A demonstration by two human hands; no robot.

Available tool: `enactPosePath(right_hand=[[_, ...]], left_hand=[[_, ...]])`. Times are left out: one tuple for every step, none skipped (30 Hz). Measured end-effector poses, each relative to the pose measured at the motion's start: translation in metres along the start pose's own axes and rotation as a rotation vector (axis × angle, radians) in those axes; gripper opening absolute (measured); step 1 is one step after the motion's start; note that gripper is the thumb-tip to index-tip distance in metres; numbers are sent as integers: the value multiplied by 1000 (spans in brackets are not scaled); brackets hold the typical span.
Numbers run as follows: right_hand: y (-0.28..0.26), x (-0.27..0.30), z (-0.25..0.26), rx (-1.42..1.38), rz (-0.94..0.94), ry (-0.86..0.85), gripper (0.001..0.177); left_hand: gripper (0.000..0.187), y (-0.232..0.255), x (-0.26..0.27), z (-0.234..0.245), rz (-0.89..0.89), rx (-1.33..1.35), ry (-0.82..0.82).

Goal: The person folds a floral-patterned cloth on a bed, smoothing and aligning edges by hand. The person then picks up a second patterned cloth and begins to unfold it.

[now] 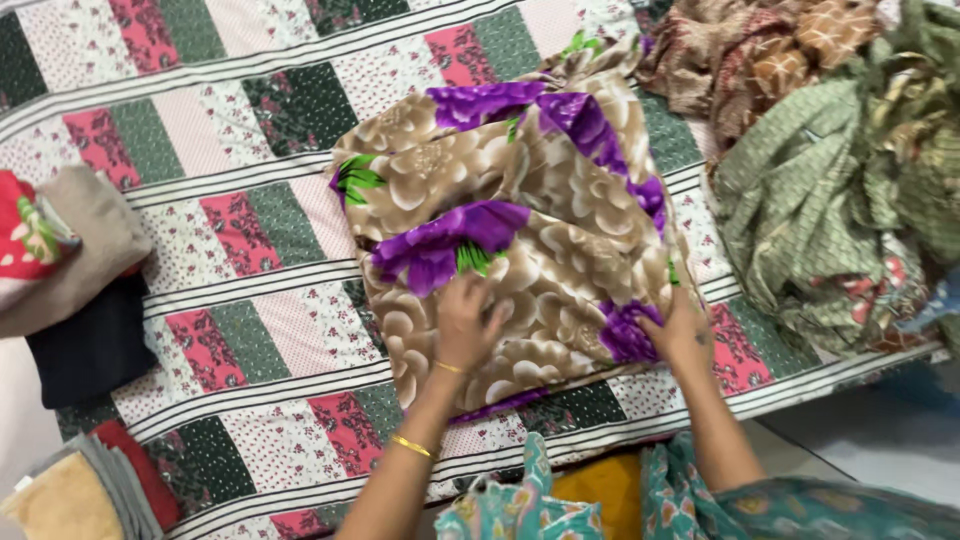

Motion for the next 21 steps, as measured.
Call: enactPosePath(right_hand=[[-8, 11, 6, -62, 44, 53, 67], [-18, 25, 11, -124, 88, 107, 64], [-31, 37, 15, -186, 139, 156, 60], [-44, 50, 18, -244, 184, 176, 57], [-60, 63, 20, -307, 232, 195, 53], [-73, 76, 13, -491, 163, 38, 45], [-84, 86, 8, -670, 98, -120, 38], [-95, 96, 10, -697, 193, -153, 39], [-102, 105, 14, -720, 287, -185, 40], [-104, 112, 18, -741, 382, -218, 41], [-100, 114, 16, -826, 294, -408, 38], [-95, 114, 15, -904, 203, -601, 35], [-91, 112, 16, -973, 110, -798, 33], [-81, 96, 23, -1023, -22, -675, 38], [-70, 78, 30, -1061, -153, -560, 43], [-60, 59, 37, -1093, -284, -443, 49], [-58, 40, 42, -1170, -388, -410, 57], [-58, 22, 45, -1244, -493, -375, 65], [-66, 10, 41, -1262, -573, -514, 69], [-75, -1, 37, -1273, -652, -654, 73], [-90, -14, 35, -1372, -648, -750, 77]], left_hand=[[53, 9, 14, -15, 148, 103, -49], [55, 16, 27, -33, 296, 207, -100], [65, 23, 43, -53, 482, 388, -188], [75, 31, 60, -74, 668, 571, -275], [79, 39, 71, -91, 745, 667, -285], [83, 44, 81, -106, 821, 764, -294], [88, 45, 88, -120, 893, 865, -298], [82, 41, 95, -129, 980, 882, -255], [76, 36, 101, -137, 1067, 901, -213], [71, 30, 106, -140, 1154, 919, -173], [70, 24, 106, -139, 1146, 889, -138], [70, 18, 103, -135, 1137, 859, -103], [70, 14, 98, -126, 1130, 828, -65], [69, 16, 87, -111, 954, 694, -44], [69, 24, 81, -93, 789, 559, -17], [68, 38, 75, -74, 626, 420, 9], [70, 57, 75, -58, 551, 398, -29], [73, 79, 75, -40, 477, 374, -69], [75, 102, 75, -22, 399, 350, -107], [79, 125, 79, -3, 328, 321, -176], [85, 149, 85, 16, 258, 292, -243]])
Point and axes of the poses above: each hand's wrist, its own x-axis away from the middle knuckle, its own z-axis out of the back of the hand, y = z × x, the point moved 5 cm from there along -x, towards the middle knuckle, and after that the axes turned 15 degrees about y, right-handed, at the moved point
